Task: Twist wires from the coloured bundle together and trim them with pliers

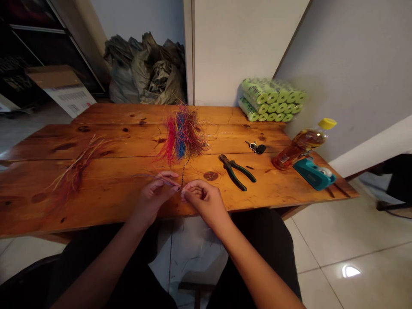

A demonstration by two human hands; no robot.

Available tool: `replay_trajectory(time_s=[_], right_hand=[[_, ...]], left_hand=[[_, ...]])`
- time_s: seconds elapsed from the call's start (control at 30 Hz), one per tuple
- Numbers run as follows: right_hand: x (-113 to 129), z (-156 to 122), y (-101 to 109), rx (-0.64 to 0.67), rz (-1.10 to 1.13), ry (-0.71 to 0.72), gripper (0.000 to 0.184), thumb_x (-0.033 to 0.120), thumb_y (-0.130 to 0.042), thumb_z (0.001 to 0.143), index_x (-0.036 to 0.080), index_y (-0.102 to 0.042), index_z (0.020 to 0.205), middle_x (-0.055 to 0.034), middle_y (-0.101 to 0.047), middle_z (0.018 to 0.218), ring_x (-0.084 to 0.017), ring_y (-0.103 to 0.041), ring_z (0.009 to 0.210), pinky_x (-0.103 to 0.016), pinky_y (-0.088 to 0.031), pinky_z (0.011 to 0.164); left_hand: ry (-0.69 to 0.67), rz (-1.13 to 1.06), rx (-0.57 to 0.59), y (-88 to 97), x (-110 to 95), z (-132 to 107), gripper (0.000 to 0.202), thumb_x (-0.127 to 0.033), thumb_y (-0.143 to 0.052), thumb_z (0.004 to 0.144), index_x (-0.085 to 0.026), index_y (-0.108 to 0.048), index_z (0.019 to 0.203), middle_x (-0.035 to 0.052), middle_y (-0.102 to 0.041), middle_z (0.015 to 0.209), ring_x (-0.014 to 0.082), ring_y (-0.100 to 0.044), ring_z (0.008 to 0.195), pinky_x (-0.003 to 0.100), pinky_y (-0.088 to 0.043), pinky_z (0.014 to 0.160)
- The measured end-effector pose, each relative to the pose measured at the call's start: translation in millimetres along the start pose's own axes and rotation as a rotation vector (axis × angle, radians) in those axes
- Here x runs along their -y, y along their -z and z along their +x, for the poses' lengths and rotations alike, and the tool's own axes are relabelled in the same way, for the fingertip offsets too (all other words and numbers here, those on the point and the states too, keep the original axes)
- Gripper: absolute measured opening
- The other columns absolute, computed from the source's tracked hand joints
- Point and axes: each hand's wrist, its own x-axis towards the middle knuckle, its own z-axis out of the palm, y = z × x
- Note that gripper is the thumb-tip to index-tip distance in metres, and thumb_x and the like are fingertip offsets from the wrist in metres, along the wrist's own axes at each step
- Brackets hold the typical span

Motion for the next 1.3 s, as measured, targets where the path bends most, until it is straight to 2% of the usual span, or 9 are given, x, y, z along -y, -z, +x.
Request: replay_trajectory(time_s=[0.13,0.23,0.3,0.47,0.6,0.77,0.9,1.03,1.3], right_hand=[[-2.9,-6.6,-2.1,-0.069,-0.553,0.293,0.010,0.023,-0.051,0.082,0.018,-0.059,0.081,-0.0053,-0.063,0.077,-0.017,-0.059,0.072,-0.030,-0.045,0.068],[-6.0,-8.6,-3.3,-0.015,-0.720,0.385,0.015,0.019,-0.045,0.084,0.017,-0.060,0.084,-0.0077,-0.064,0.082,-0.019,-0.058,0.079,-0.033,-0.044,0.073],[-7.0,-6.5,-2.4,-0.024,-0.627,0.321,0.012,0.020,-0.048,0.083,0.018,-0.059,0.083,-0.0058,-0.064,0.079,-0.017,-0.058,0.074,-0.031,-0.045,0.070],[-5.5,3.7,7.0,-0.066,-0.055,0.017,0.010,0.029,-0.060,0.075,0.019,-0.058,0.075,0.0010,-0.061,0.062,-0.012,-0.058,0.059,-0.027,-0.049,0.064],[-4.4,6.6,11.5,0.000,0.230,-0.110,0.015,0.031,-0.068,0.068,0.019,-0.060,0.072,0.0013,-0.064,0.067,-0.011,-0.061,0.061,-0.028,-0.052,0.068],[-1.2,4.1,9.5,0.041,0.330,-0.191,0.014,0.030,-0.069,0.068,0.019,-0.062,0.072,0.0014,-0.065,0.066,-0.012,-0.062,0.061,-0.028,-0.053,0.068],[0.5,2.5,10.2,0.123,0.448,-0.205,0.012,0.029,-0.061,0.075,0.017,-0.060,0.077,-0.0014,-0.066,0.070,-0.014,-0.064,0.067,-0.029,-0.053,0.070],[-0.4,2.4,12.7,0.218,0.526,-0.260,0.022,0.033,-0.048,0.083,0.015,-0.060,0.079,-0.0050,-0.066,0.072,-0.016,-0.065,0.071,-0.033,-0.053,0.073],[3.4,1.6,12.1,0.178,0.404,-0.284,0.015,0.030,-0.067,0.072,0.016,-0.061,0.072,0.0006,-0.064,0.065,-0.009,-0.062,0.059,-0.023,-0.052,0.065]], left_hand=[[0.182,-0.200,-0.281,-23.7,11.9,-11.5,0.011,-0.023,-0.063,0.066,-0.018,-0.055,0.060,0.0016,-0.059,0.091,0.0158,-0.055,0.093,0.030,-0.041,0.085],[0.329,-0.303,-0.330,-29.8,16.9,-14.6,0.013,-0.022,-0.062,0.064,-0.018,-0.050,0.060,0.0015,-0.060,0.090,0.0159,-0.055,0.092,0.029,-0.041,0.081],[0.328,-0.313,-0.294,-26.8,15.3,-13.5,0.013,-0.023,-0.062,0.065,-0.018,-0.051,0.059,0.0013,-0.061,0.091,0.0161,-0.055,0.095,0.028,-0.040,0.083],[0.294,-0.265,-0.028,-16.2,2.4,-8.8,0.016,-0.033,-0.061,0.072,-0.021,-0.066,0.081,0.0025,-0.066,0.094,0.0171,-0.056,0.095,0.030,-0.040,0.085],[0.303,-0.270,0.025,-18.4,-0.7,-8.7,0.012,-0.030,-0.069,0.065,-0.020,-0.066,0.072,0.0023,-0.068,0.091,0.0171,-0.059,0.089,0.031,-0.043,0.084],[0.287,-0.311,-0.040,-21.0,2.5,-9.2,0.008,-0.026,-0.071,0.062,-0.021,-0.066,0.065,-0.0022,-0.067,0.070,0.0126,-0.059,0.072,0.027,-0.045,0.075],[0.270,-0.327,-0.039,-17.3,2.1,-8.4,0.006,-0.025,-0.071,0.063,-0.021,-0.067,0.065,-0.0035,-0.065,0.067,0.0106,-0.058,0.068,0.024,-0.044,0.071],[0.272,-0.292,0.011,-11.4,0.2,-6.7,0.006,-0.025,-0.070,0.064,-0.021,-0.068,0.066,-0.0019,-0.067,0.069,0.0118,-0.058,0.069,0.025,-0.045,0.072],[0.230,-0.179,0.095,-4.7,-6.3,-5.4,0.007,-0.026,-0.070,0.063,-0.020,-0.067,0.066,0.0000,-0.067,0.070,0.0140,-0.060,0.069,0.029,-0.047,0.071]])
